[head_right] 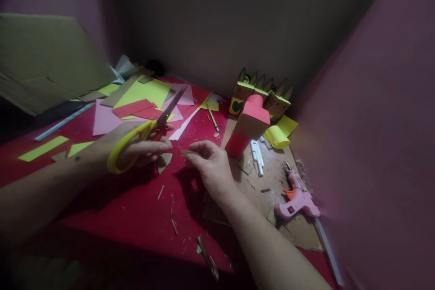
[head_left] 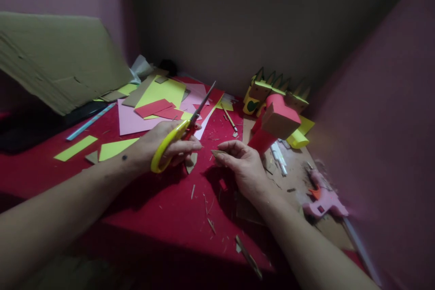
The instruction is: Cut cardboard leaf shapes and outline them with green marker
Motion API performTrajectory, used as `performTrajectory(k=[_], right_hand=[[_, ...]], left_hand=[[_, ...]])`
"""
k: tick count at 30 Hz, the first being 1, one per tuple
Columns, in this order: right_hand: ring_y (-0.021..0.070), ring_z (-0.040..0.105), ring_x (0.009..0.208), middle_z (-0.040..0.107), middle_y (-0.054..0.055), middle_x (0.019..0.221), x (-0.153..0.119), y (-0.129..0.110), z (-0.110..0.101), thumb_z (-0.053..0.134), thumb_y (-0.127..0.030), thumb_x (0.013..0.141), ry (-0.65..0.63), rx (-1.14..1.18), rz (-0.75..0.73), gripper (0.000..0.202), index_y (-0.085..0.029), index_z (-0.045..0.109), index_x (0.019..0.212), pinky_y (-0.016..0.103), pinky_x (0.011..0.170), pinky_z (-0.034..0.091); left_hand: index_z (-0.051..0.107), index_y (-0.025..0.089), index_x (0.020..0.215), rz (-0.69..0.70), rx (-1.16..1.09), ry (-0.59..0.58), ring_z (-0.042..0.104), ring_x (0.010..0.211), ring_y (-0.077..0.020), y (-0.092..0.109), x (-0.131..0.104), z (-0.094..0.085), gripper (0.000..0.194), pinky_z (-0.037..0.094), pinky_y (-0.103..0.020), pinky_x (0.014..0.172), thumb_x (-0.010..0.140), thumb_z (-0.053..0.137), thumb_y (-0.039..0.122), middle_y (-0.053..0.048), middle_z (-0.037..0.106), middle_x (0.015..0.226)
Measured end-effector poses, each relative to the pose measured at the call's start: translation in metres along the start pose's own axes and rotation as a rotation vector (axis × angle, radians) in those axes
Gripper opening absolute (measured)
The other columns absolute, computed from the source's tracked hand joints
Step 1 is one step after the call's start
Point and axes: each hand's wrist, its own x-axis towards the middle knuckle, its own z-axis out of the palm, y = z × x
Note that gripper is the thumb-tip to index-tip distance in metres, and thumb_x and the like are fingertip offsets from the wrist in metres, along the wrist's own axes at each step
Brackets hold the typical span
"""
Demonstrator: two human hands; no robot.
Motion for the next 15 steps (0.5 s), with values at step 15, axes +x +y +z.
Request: performTrajectory(k=[15], right_hand=[[0.019,0.073,0.078,0.08,-0.001,0.088,-0.009,-0.009,0.005,0.093,-0.022,0.064,-0.08,0.065,0.02,0.032,-0.025,0.08,0.093,0.036,0.074,0.063]], left_hand=[[0.057,0.025,0.102,0.109,0.069,0.028,0.054,0.045,-0.0121,0.005,-0.007,0.02,0.034,0.04,-0.023,0.043,0.077,0.074,0.04,0.004,0.07,0.06]])
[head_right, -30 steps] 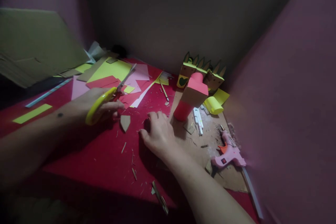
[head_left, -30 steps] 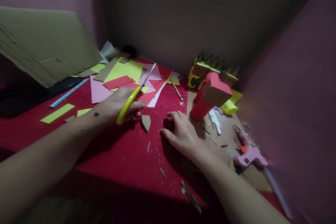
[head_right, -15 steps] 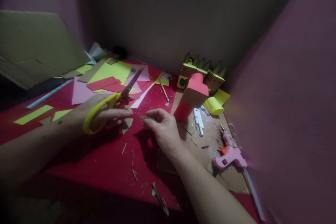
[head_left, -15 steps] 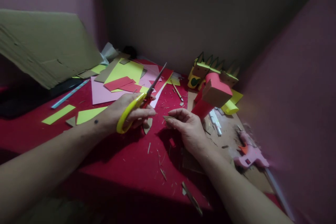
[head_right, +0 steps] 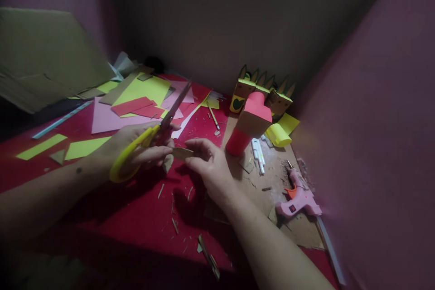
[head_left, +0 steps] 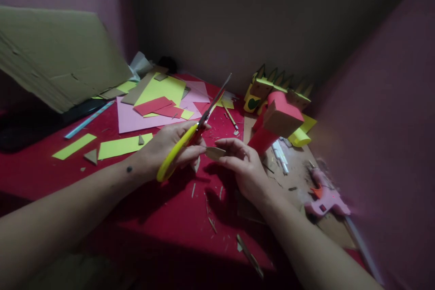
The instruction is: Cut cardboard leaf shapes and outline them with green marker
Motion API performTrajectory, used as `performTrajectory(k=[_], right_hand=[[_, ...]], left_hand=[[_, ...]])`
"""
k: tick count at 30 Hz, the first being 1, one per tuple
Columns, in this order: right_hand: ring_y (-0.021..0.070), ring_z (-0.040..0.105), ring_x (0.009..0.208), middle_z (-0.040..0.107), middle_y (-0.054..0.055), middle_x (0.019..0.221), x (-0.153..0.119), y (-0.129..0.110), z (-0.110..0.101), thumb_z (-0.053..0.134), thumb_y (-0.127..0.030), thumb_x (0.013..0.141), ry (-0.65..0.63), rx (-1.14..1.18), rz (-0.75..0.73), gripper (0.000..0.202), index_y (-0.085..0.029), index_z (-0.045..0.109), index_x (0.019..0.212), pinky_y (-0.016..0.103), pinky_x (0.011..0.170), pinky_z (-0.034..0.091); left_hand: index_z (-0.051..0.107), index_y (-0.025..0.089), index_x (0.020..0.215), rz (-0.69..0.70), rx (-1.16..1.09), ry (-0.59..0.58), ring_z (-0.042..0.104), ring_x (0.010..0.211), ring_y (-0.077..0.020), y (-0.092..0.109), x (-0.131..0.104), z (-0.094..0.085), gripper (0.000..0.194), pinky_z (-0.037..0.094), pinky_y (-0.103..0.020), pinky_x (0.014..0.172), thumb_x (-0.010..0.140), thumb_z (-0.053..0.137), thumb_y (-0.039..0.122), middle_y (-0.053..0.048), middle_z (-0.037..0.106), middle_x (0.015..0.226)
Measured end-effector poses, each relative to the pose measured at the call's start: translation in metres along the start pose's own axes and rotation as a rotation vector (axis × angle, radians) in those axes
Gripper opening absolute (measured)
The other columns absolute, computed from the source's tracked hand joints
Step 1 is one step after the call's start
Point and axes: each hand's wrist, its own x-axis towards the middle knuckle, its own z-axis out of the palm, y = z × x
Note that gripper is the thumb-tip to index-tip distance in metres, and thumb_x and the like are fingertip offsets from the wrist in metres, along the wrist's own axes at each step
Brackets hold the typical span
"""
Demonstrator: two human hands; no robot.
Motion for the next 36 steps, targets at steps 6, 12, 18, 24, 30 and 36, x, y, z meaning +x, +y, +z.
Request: performTrajectory(k=[6,12,18,24,30,36], right_hand=[[0.0152,0.063,0.067,0.074,-0.001,0.071,-0.005,-0.008,0.002,0.093,-0.036,0.073,0.022,-0.231,0.006,0.018,-0.022,0.081,0.076,0.033,0.071,0.052],[0.0123,0.056,0.056,0.07,-0.004,0.063,-0.002,-0.002,0.001,0.09,-0.03,0.072,0.045,-0.137,-0.025,0.016,-0.023,0.076,0.072,0.03,0.06,0.044],[0.0126,0.057,0.054,0.069,-0.005,0.058,0.0,0.0,0.0,0.091,-0.029,0.072,0.019,-0.077,-0.036,0.017,-0.024,0.075,0.074,0.029,0.059,0.043],[0.013,0.058,0.054,0.069,-0.005,0.059,-0.001,-0.001,0.001,0.09,-0.029,0.072,0.017,-0.074,-0.035,0.017,-0.023,0.075,0.074,0.03,0.059,0.045],[0.0127,0.057,0.055,0.069,-0.004,0.061,-0.002,-0.001,0.002,0.088,-0.028,0.073,0.006,-0.118,-0.015,0.015,-0.023,0.074,0.073,0.03,0.058,0.045],[0.0119,0.056,0.055,0.07,-0.004,0.062,-0.004,-0.002,0.004,0.091,-0.028,0.07,-0.06,-0.114,0.044,0.018,-0.023,0.074,0.073,0.029,0.058,0.046]], left_hand=[[0.061,0.024,0.097,0.01,0.022,-0.001,0.049,0.044,-0.01,0.004,-0.003,0.003,0.031,0.037,-0.023,0.042,0.074,0.074,0.038,0.006,0.066,0.057],[0.065,0.023,0.1,-0.009,-0.123,0.068,0.064,0.047,-0.0156,-0.004,0.0,-0.005,0.033,0.044,-0.024,0.042,0.075,0.081,0.038,0.003,0.07,0.06],[0.069,0.021,0.092,-0.018,-0.12,0.113,0.059,0.042,-0.0126,-0.004,0.001,-0.01,0.033,0.043,-0.023,0.041,0.073,0.089,0.038,0.003,0.068,0.055],[0.068,0.022,0.097,0.01,-0.119,0.033,0.07,0.05,-0.0177,-0.004,-0.001,-0.006,0.032,0.044,-0.023,0.042,0.08,0.086,0.041,0.003,0.07,0.058],[0.066,0.023,0.104,0.003,-0.149,0.03,0.07,0.053,-0.0161,-0.012,0.001,-0.002,0.041,0.048,-0.025,0.045,0.075,0.091,0.038,0.001,0.075,0.079],[0.063,0.024,0.106,0.002,-0.067,0.017,0.063,0.051,-0.0148,-0.009,0.001,-0.001,0.039,0.046,-0.025,0.044,0.076,0.084,0.039,0.002,0.069,0.072]])
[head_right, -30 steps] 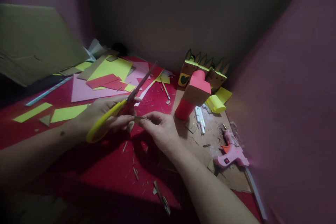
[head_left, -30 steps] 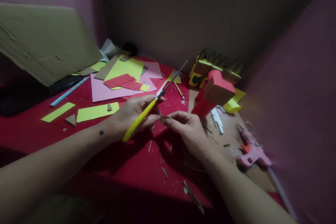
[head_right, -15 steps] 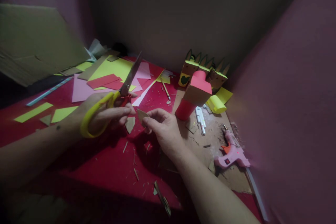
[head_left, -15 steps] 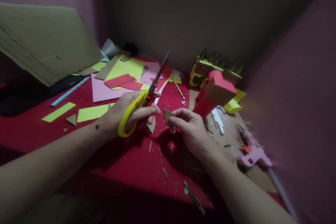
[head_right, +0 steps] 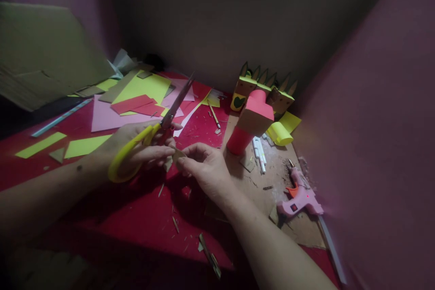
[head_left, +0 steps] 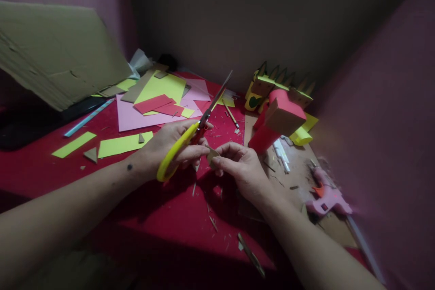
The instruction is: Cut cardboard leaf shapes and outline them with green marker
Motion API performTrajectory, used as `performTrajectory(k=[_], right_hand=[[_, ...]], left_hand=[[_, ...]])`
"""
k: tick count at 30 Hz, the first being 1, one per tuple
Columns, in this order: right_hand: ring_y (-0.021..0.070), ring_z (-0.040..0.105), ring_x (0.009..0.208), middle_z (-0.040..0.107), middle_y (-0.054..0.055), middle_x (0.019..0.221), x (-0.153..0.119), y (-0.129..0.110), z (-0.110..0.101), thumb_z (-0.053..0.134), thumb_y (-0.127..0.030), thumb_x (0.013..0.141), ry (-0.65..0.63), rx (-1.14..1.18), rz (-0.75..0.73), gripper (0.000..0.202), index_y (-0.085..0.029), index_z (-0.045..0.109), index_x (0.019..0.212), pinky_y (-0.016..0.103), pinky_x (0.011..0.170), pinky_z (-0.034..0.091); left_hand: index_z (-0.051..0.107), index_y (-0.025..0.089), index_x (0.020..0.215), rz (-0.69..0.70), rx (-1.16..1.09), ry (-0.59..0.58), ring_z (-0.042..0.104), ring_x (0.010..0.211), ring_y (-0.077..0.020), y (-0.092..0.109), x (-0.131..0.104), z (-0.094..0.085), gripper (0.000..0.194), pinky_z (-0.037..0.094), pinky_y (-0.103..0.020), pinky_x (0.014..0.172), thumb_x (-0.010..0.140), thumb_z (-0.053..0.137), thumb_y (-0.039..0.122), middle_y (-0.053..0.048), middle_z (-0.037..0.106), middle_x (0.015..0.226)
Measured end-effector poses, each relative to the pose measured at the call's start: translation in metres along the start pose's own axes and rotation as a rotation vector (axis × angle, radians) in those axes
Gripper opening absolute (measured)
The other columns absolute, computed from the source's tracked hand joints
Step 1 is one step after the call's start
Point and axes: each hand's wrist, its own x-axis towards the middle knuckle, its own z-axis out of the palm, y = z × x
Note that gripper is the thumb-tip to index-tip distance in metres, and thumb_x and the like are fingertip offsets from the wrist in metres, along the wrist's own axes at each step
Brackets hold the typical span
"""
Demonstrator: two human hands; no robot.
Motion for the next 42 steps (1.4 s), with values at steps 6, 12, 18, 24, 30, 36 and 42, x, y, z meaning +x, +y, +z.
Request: performTrajectory(k=[6,12,18,24,30,36,42], right_hand=[[0.0119,0.055,0.054,0.068,-0.005,0.06,0.0,0.0,0.0,0.095,-0.032,0.069,-0.038,0.0,0.041,0.022,-0.023,0.075,0.075,0.027,0.057,0.045],[0.0117,0.057,0.047,0.07,-0.004,0.058,0.005,0.002,-0.003,0.096,-0.031,0.062,-0.015,0.164,0.075,0.025,-0.023,0.073,0.069,0.026,0.05,0.043],[0.0149,0.063,0.051,0.067,-0.004,0.061,0.008,0.002,-0.005,0.094,-0.032,0.061,0.048,0.237,0.154,0.03,-0.023,0.069,0.075,0.029,0.053,0.048],[0.0115,0.05,0.049,0.059,-0.006,0.059,0.01,0.003,-0.006,0.093,-0.032,0.06,0.092,0.24,0.129,0.028,-0.023,0.069,0.071,0.03,0.054,0.044],[0.0123,0.054,0.051,0.062,-0.006,0.06,0.011,0.003,-0.005,0.096,-0.029,0.057,0.112,0.264,0.103,0.03,-0.023,0.071,0.072,0.03,0.054,0.042],[0.0133,0.057,0.054,0.069,-0.004,0.065,0.01,0.003,-0.004,0.095,-0.023,0.056,0.129,0.26,0.048,0.028,-0.022,0.074,0.075,0.032,0.058,0.047],[0.0119,0.058,0.051,0.071,-0.004,0.063,0.009,0.003,-0.004,0.097,-0.02,0.056,0.11,0.312,0.035,0.028,-0.021,0.076,0.074,0.029,0.055,0.049]], left_hand=[[0.063,0.025,0.109,0.004,-0.02,0.003,0.06,0.048,-0.0137,0.002,-0.001,0.002,0.043,0.045,-0.025,0.043,0.074,0.083,0.038,0.003,0.069,0.071],[0.064,0.024,0.1,0.018,-0.026,0.0,0.068,0.051,-0.0157,0.003,-0.001,-0.002,0.033,0.045,-0.022,0.043,0.081,0.086,0.039,0.003,0.07,0.063],[0.064,0.024,0.093,-0.004,-0.044,0.001,0.067,0.047,-0.0144,-0.001,0.0,-0.005,0.029,0.043,-0.021,0.041,0.081,0.087,0.036,0.005,0.07,0.059],[0.064,0.023,0.108,-0.022,-0.059,0.025,0.061,0.04,-0.0143,0.005,-0.002,-0.001,0.04,0.038,-0.022,0.036,0.079,0.088,0.038,0.007,0.066,0.053],[0.063,0.023,0.108,-0.001,-0.067,0.005,0.076,0.053,-0.022,0.004,-0.002,-0.001,0.039,0.045,-0.023,0.041,0.082,0.086,0.04,0.004,0.07,0.057],[0.064,0.022,0.105,0.02,-0.072,-0.013,0.08,0.06,-0.0254,-0.005,0.0,-0.005,0.031,0.049,-0.025,0.044,0.088,0.082,0.041,0.002,0.071,0.061],[0.065,0.023,0.098,-0.009,-0.034,-0.013,0.076,0.055,-0.0218,0.001,-0.001,-0.002,0.036,0.05,-0.022,0.045,0.081,0.088,0.043,0.001,0.073,0.06]])
